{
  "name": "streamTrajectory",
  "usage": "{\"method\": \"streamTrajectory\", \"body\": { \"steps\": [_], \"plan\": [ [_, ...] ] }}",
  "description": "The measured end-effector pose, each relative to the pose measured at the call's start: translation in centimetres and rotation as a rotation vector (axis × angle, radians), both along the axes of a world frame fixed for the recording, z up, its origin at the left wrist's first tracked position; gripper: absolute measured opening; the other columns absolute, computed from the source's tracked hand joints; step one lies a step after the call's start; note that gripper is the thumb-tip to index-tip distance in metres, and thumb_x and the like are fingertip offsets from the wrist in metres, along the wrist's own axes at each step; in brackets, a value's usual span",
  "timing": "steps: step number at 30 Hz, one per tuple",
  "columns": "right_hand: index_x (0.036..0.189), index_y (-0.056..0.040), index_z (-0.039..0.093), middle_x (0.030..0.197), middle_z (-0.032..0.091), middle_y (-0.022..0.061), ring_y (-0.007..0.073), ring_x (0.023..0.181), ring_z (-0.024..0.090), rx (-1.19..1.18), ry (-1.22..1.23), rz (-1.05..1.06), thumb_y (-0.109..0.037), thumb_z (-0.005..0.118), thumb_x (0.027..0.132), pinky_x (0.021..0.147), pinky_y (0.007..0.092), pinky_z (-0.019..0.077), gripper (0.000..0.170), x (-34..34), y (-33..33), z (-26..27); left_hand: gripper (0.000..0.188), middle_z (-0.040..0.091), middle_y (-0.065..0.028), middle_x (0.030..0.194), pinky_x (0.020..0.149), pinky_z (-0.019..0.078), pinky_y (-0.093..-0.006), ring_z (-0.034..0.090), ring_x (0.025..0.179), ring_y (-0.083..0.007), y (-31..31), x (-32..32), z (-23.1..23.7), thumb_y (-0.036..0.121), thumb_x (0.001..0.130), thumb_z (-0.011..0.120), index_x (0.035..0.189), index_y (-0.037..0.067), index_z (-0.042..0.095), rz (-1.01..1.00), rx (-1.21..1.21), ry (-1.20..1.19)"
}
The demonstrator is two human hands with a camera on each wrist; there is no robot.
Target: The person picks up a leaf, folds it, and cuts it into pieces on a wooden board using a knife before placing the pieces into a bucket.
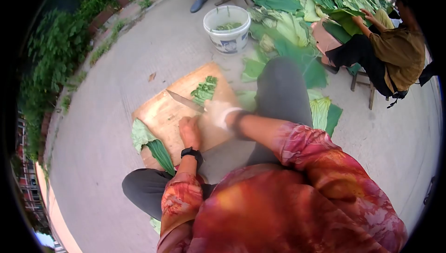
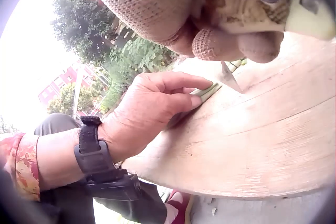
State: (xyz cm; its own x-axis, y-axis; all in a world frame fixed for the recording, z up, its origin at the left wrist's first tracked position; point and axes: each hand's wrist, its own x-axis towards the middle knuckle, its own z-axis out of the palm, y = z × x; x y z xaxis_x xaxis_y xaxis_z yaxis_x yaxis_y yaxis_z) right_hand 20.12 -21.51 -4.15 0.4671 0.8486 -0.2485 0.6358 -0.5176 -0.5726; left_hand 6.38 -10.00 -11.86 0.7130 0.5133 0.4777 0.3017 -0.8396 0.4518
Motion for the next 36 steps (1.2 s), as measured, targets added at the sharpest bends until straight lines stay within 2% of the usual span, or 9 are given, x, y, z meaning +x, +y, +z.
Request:
{"method": "streamTrajectory", "body": {
  "steps": [3,6,9,15,19,24,28,31,36],
  "plan": [
    [0.116,-0.0051,0.055,0.108,0.065,0.0232,0.04,0.099,0.064,0.004,0.011,-0.007,-0.028,0.054,0.094,0.084,0.0483,0.0506,0.032,0.2,-1.1,1.4,0.025,0.057,-0.0114,0.082,0.076,0.047,-0.0405,0.055,0.083,-0.0313,-0.1,0.2,0.1,-0.005,0.074,0.059,0.092,0.008,0.072,-0.002,-0.028,-0.025],
    [0.12,-0.0062,0.052,0.107,0.065,0.0228,0.0396,0.097,0.065,0.085,-0.052,-0.008,-0.029,0.054,0.094,0.082,0.0482,0.0508,0.034,0.0,-2.1,0.1,0.025,0.058,-0.0118,0.083,0.076,0.047,-0.0408,0.055,0.084,-0.0319,-0.4,1.0,0.4,-0.005,0.075,0.058,0.092,0.007,0.071,-0.011,-0.032,-0.074],
    [0.12,-0.0067,0.052,0.105,0.066,0.0225,0.0392,0.095,0.065,-0.021,-0.031,0.023,-0.028,0.054,0.094,0.081,0.0477,0.0514,0.034,-0.9,-2.9,2.0,0.026,0.058,-0.0118,0.083,0.075,0.0469,-0.0415,0.055,0.084,-0.0324,-0.7,1.3,0.3,-0.005,0.075,0.058,0.094,0.007,0.071,-0.017,-0.027,-0.082],
    [0.118,-0.0057,0.054,0.106,0.066,0.0221,0.0389,0.095,0.066,-0.06,-0.103,0.074,-0.026,0.054,0.093,0.081,0.0469,0.0522,0.032,-0.8,-2.2,0.8,0.032,0.054,-0.0092,0.082,0.073,0.046,-0.041,0.053,0.081,-0.0299,-0.9,0.9,1.0,-0.006,0.072,0.058,0.096,0.009,0.074,0.012,0.018,-0.031],
    [0.116,-0.0039,0.055,0.107,0.066,0.0224,0.0394,0.097,0.065,-0.081,-0.076,0.094,-0.027,0.053,0.094,0.083,0.0473,0.0517,0.032,-1.1,-1.2,1.9,0.036,0.05,-0.007,0.08,0.072,0.0453,-0.0401,0.051,0.079,-0.0277,-0.8,0.3,0.8,-0.006,0.071,0.058,0.098,0.011,0.075,-0.007,0.037,-0.009],
    [0.116,-0.0032,0.053,0.108,0.064,0.0238,0.0405,0.098,0.064,-0.02,-0.068,0.075,-0.03,0.052,0.095,0.083,0.0478,0.0514,0.034,0.0,0.3,-0.8,0.029,0.056,-0.0124,0.082,0.075,0.0452,-0.0423,0.054,0.082,-0.0325,-0.9,-0.3,0.9,-0.007,0.073,0.056,0.093,0.006,0.072,-0.042,-0.025,-0.01],
    [0.118,-0.0037,0.052,0.109,0.064,0.0241,0.0407,0.097,0.064,0.046,-0.02,0.029,-0.032,0.052,0.096,0.083,0.0478,0.0512,0.036,-0.1,-1.4,0.3,0.028,0.057,-0.0142,0.083,0.076,0.0454,-0.0436,0.054,0.083,-0.0341,-0.8,-0.1,0.8,-0.006,0.074,0.056,0.096,0.004,0.069,-0.054,-0.012,-0.058],
    [0.119,-0.0046,0.052,0.109,0.064,0.0237,0.0403,0.096,0.065,0.01,-0.047,0.048,-0.032,0.052,0.096,0.083,0.0475,0.0513,0.036,-0.7,-2.1,0.2,0.024,0.056,-0.0113,0.083,0.073,0.0461,-0.0422,0.053,0.081,-0.0319,-0.8,0.8,0.7,-0.006,0.072,0.055,0.09,0.004,0.068,-0.021,0.044,-0.055],
    [0.119,-0.0063,0.052,0.108,0.065,0.0227,0.0394,0.096,0.065,-0.014,-0.067,0.065,-0.028,0.052,0.095,0.082,0.0474,0.0517,0.033,-1.1,-2.6,0.6,0.023,0.055,-0.0107,0.083,0.073,0.0458,-0.0418,0.053,0.082,-0.0312,-0.8,0.9,0.7,-0.005,0.073,0.057,0.09,0.004,0.069,-0.033,0.05,-0.046]
  ]
}}
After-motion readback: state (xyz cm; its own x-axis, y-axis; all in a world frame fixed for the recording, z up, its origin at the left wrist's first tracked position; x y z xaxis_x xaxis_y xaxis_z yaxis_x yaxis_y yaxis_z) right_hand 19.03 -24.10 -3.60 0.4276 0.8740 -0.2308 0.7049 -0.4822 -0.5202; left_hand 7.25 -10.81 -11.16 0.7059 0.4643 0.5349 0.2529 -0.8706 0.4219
